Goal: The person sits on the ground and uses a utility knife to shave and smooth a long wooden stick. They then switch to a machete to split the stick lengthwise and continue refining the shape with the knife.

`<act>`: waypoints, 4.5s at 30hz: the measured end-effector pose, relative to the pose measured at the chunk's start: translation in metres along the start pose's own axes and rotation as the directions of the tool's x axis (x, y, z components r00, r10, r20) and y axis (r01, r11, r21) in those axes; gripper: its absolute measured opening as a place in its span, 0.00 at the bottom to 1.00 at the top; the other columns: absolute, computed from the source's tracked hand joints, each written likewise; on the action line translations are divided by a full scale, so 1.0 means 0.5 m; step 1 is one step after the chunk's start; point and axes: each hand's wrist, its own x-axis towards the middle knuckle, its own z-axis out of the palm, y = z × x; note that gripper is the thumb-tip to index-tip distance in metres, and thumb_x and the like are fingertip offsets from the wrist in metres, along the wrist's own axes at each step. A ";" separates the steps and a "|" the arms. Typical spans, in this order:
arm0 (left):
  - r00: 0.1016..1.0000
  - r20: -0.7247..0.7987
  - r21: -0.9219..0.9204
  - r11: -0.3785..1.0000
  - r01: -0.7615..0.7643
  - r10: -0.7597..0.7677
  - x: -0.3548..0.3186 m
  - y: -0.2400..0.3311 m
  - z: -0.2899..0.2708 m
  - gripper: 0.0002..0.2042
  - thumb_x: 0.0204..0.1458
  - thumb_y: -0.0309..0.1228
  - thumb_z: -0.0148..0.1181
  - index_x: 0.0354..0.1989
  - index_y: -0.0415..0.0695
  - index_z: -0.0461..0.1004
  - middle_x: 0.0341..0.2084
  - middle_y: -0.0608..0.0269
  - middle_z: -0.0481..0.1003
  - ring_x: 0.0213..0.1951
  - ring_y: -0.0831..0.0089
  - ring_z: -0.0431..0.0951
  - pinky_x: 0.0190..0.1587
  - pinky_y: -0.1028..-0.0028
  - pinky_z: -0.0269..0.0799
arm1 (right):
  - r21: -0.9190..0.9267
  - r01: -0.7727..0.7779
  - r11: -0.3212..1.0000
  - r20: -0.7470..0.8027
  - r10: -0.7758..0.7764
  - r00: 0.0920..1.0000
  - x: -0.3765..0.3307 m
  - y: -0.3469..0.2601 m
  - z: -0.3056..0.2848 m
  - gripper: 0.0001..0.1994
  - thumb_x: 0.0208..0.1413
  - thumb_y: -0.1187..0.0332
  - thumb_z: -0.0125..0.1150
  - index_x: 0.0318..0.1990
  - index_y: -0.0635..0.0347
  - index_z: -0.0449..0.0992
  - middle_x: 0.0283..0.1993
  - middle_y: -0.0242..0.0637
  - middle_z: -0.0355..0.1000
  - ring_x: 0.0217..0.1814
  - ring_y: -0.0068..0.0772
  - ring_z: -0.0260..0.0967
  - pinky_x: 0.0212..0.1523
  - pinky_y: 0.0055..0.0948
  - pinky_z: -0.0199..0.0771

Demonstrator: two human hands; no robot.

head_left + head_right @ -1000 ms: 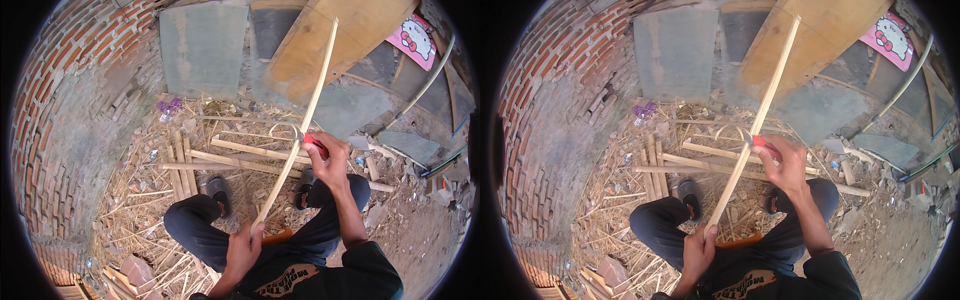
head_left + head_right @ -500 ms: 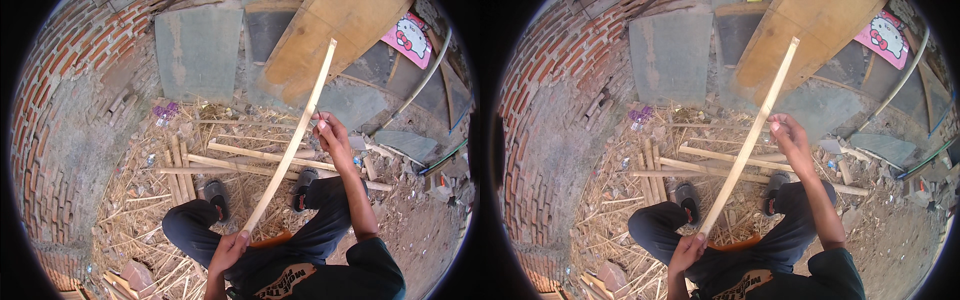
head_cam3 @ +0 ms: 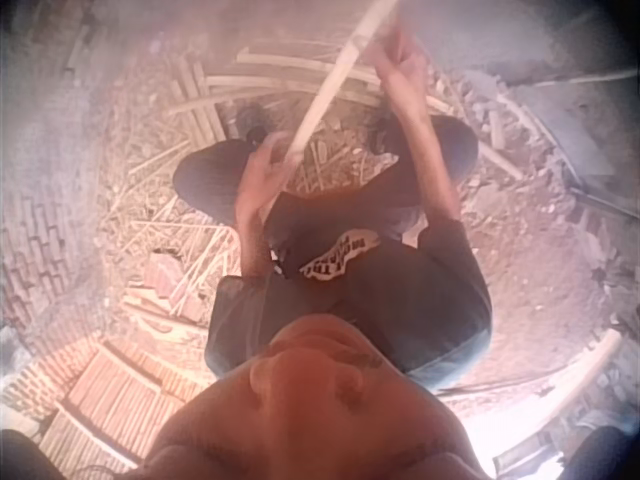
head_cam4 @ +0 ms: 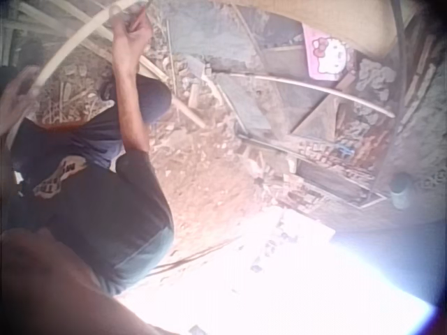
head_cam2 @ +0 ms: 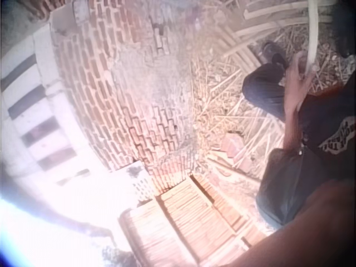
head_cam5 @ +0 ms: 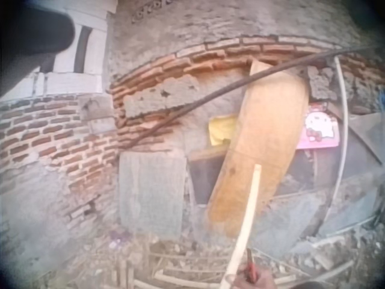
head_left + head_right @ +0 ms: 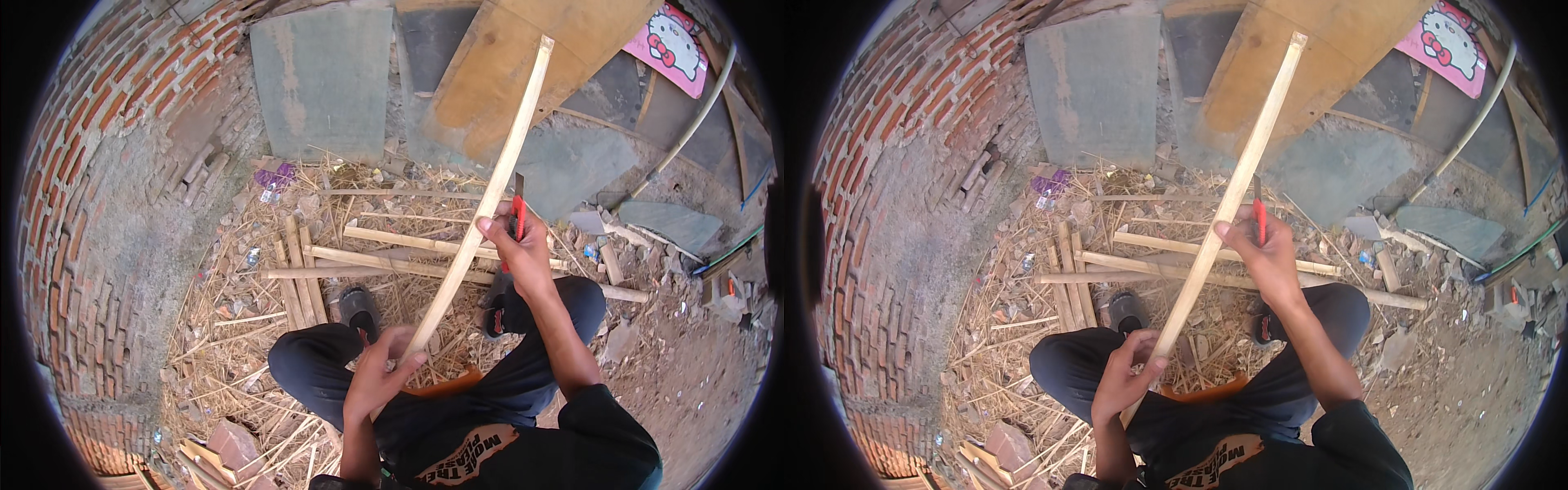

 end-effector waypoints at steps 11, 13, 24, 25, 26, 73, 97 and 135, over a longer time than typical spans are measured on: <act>0.977 -0.195 -0.135 0.989 0.063 -0.089 0.039 0.072 0.057 0.09 0.71 0.30 0.57 0.47 0.36 0.78 0.20 0.72 0.72 0.20 0.88 0.67 0.23 0.81 0.63 | -0.444 0.308 0.842 0.244 -0.217 0.945 -0.044 0.004 -0.026 0.17 0.66 0.65 0.67 0.56 0.65 0.74 0.35 0.40 0.79 0.35 0.33 0.79 0.41 0.30 0.77; 0.969 -0.232 -0.099 0.993 0.058 -0.080 0.047 0.084 0.052 0.09 0.70 0.30 0.59 0.47 0.36 0.79 0.20 0.70 0.74 0.20 0.86 0.69 0.24 0.80 0.64 | -0.487 0.534 0.692 0.378 -0.384 0.842 -0.071 0.009 -0.020 0.16 0.62 0.61 0.71 0.51 0.60 0.78 0.35 0.40 0.78 0.32 0.40 0.80 0.34 0.34 0.79; 0.933 -0.353 0.073 0.996 -0.050 0.073 0.067 0.091 0.066 0.11 0.63 0.33 0.70 0.44 0.37 0.80 0.20 0.61 0.77 0.20 0.80 0.71 0.25 0.73 0.66 | -0.456 0.746 0.486 0.505 -0.549 0.666 -0.112 0.030 0.017 0.17 0.50 0.62 0.79 0.45 0.58 0.85 0.31 0.33 0.77 0.24 0.32 0.74 0.25 0.31 0.73; 0.934 -0.352 0.076 0.997 -0.034 0.059 0.067 0.091 0.066 0.11 0.63 0.33 0.69 0.44 0.37 0.81 0.20 0.61 0.77 0.20 0.80 0.71 0.25 0.73 0.66 | -0.466 0.737 0.490 0.500 -0.540 0.676 -0.113 0.028 0.018 0.17 0.50 0.62 0.79 0.45 0.59 0.85 0.30 0.32 0.77 0.23 0.32 0.73 0.25 0.31 0.72; 0.935 -0.352 0.079 0.997 -0.018 0.045 0.066 0.092 0.065 0.10 0.63 0.33 0.69 0.44 0.37 0.81 0.20 0.60 0.77 0.20 0.80 0.71 0.25 0.73 0.66 | -0.474 0.731 0.491 0.497 -0.536 0.683 -0.112 0.026 0.019 0.17 0.49 0.62 0.79 0.44 0.58 0.85 0.30 0.32 0.77 0.22 0.32 0.73 0.25 0.31 0.72; 0.928 -0.267 0.161 0.937 0.310 -0.261 -0.146 -0.002 -0.035 0.11 0.64 0.32 0.67 0.34 0.38 0.77 0.13 0.66 0.68 0.18 0.83 0.63 0.21 0.73 0.58 | -0.697 0.258 0.669 0.118 -0.247 0.962 0.240 -0.006 -0.199 0.22 0.69 0.51 0.62 0.46 0.65 0.83 0.25 0.42 0.73 0.27 0.33 0.69 0.35 0.39 0.69; 0.998 -0.057 0.026 0.999 -0.038 0.039 0.060 0.061 0.038 0.17 0.64 0.38 0.68 0.44 0.35 0.72 0.24 0.52 0.74 0.25 0.60 0.74 0.33 0.63 0.71 | -0.346 0.656 0.671 0.462 -0.487 0.741 -0.153 0.069 0.043 0.16 0.53 0.64 0.77 0.47 0.59 0.84 0.35 0.38 0.80 0.29 0.38 0.80 0.28 0.32 0.80; 0.953 -0.108 0.320 0.898 0.301 -0.281 -0.095 0.068 0.037 0.16 0.73 0.40 0.50 0.43 0.37 0.73 0.20 0.38 0.74 0.30 0.34 0.78 0.33 0.46 0.70 | -0.654 0.409 0.637 0.212 -0.365 0.907 0.147 -0.053 -0.093 0.14 0.61 0.60 0.72 0.45 0.64 0.86 0.33 0.47 0.82 0.31 0.43 0.80 0.34 0.34 0.77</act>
